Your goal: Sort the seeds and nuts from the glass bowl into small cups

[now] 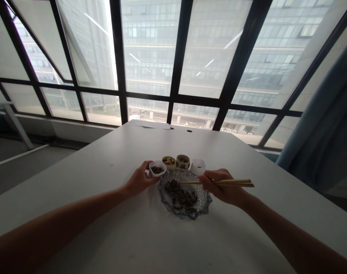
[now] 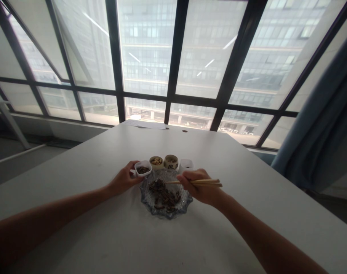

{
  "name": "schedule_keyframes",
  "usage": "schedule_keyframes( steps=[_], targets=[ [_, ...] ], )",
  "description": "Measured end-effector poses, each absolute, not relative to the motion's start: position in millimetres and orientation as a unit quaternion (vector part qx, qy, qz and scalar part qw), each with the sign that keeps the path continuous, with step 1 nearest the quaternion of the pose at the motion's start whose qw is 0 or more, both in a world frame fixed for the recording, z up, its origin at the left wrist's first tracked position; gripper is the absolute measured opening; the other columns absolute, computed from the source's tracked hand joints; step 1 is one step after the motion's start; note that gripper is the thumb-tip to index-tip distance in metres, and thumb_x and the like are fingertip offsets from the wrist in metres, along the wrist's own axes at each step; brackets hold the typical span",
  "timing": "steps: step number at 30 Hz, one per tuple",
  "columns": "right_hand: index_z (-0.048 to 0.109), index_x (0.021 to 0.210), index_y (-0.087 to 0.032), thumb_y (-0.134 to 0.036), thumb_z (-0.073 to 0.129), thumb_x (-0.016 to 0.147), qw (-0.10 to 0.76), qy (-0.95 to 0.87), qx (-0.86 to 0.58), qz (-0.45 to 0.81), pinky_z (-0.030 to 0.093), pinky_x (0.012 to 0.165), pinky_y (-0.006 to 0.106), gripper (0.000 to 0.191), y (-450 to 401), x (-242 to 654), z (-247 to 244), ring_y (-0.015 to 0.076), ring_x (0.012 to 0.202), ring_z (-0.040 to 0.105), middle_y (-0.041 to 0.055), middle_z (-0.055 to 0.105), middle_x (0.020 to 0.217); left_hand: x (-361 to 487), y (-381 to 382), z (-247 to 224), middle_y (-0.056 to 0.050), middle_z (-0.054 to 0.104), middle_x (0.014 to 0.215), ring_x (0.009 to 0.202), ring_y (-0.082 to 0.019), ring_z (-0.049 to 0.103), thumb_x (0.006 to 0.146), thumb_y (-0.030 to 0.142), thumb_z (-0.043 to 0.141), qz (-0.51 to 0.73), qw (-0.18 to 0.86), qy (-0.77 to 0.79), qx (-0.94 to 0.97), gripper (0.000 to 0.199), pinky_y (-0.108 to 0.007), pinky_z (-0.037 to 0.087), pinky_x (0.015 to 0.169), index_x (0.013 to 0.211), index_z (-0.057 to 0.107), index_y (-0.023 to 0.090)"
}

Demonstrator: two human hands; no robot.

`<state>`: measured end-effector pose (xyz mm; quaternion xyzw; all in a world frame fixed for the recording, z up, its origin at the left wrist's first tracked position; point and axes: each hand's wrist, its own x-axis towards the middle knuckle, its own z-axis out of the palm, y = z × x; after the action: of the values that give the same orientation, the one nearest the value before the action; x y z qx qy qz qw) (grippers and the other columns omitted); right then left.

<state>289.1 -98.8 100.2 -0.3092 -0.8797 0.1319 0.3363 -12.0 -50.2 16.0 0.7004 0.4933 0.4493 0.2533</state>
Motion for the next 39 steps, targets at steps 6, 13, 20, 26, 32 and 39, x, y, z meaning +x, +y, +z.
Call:
schedule_keyframes(
  steps=[6, 13, 20, 26, 32, 39],
  targets=[
    [0.057, 0.06, -0.017, -0.037, 0.048, 0.099, 0.359, -0.869, -0.318, 0.124, 0.039, 0.04, 0.02, 0.044, -95.5, 292.1, 100.6, 0.0095, 0.038, 0.053, 0.0022, 0.06, 0.048, -12.4, -50.6, 15.3, -0.005, 0.067, 0.097, 0.066, -0.012, 0.061, 0.068, 0.039, 0.072, 0.435, 0.246, 0.494, 0.712, 0.059, -0.024, 0.05, 0.062, 0.12, 0.055, 0.016],
    [0.057, 0.06, -0.017, -0.042, 0.045, 0.1, 0.327, -0.871, -0.332, 0.156, 0.039, 0.041, 0.021, 0.048, -98.4, 286.8, 101.3, 0.0103, 0.04, 0.053, 0.0032, 0.06, 0.048, -13.4, -48.9, 11.5, -0.005, 0.068, 0.098, 0.071, -0.014, 0.063, 0.071, 0.039, 0.071, 0.426, 0.231, 0.493, 0.723, 0.058, -0.025, 0.05, 0.067, 0.122, 0.055, 0.017],
    [0.055, 0.058, -0.018, -0.04, 0.045, 0.1, 0.326, -0.881, -0.313, 0.14, 0.036, 0.039, 0.02, 0.049, -99.6, 287.3, 101.8, 0.0086, 0.036, 0.049, 0.0004, 0.056, 0.044, -13.3, -50.1, 13.1, -0.005, 0.068, 0.098, 0.067, -0.013, 0.063, 0.07, 0.039, 0.071, 0.432, 0.239, 0.489, 0.719, 0.058, -0.025, 0.05, 0.064, 0.121, 0.055, 0.018],
    [0.055, 0.059, -0.018, -0.04, 0.045, 0.1, 0.327, -0.879, -0.323, 0.13, 0.036, 0.04, 0.02, 0.047, -97.2, 290.3, 102.5, 0.0086, 0.037, 0.048, 0.0001, 0.055, 0.045, -12.1, -51.8, 15.9, -0.004, 0.068, 0.097, 0.063, -0.012, 0.061, 0.07, 0.038, 0.07, 0.433, 0.247, 0.491, 0.715, 0.056, -0.024, 0.049, 0.061, 0.12, 0.055, 0.018],
    [0.057, 0.062, -0.016, -0.043, 0.046, 0.099, 0.3, -0.891, -0.324, 0.101, 0.035, 0.042, 0.021, 0.047, -92.2, 293.8, 100.0, 0.0086, 0.041, 0.047, 0.001, 0.056, 0.049, -12.9, -51.9, 15.4, -0.004, 0.068, 0.096, 0.066, -0.013, 0.062, 0.07, 0.04, 0.07, 0.431, 0.247, 0.49, 0.717, 0.057, -0.025, 0.05, 0.062, 0.12, 0.054, 0.018],
    [0.058, 0.064, -0.016, -0.043, 0.046, 0.1, 0.286, -0.894, -0.327, 0.105, 0.035, 0.044, 0.021, 0.046, -91.5, 292.5, 98.5, 0.0081, 0.043, 0.045, 0.0004, 0.056, 0.051, -12.7, -52.2, 15.0, -0.005, 0.068, 0.098, 0.066, -0.013, 0.064, 0.071, 0.039, 0.07, 0.429, 0.26, 0.49, 0.713, 0.058, -0.024, 0.05, 0.062, 0.122, 0.053, 0.017]
  ],
)
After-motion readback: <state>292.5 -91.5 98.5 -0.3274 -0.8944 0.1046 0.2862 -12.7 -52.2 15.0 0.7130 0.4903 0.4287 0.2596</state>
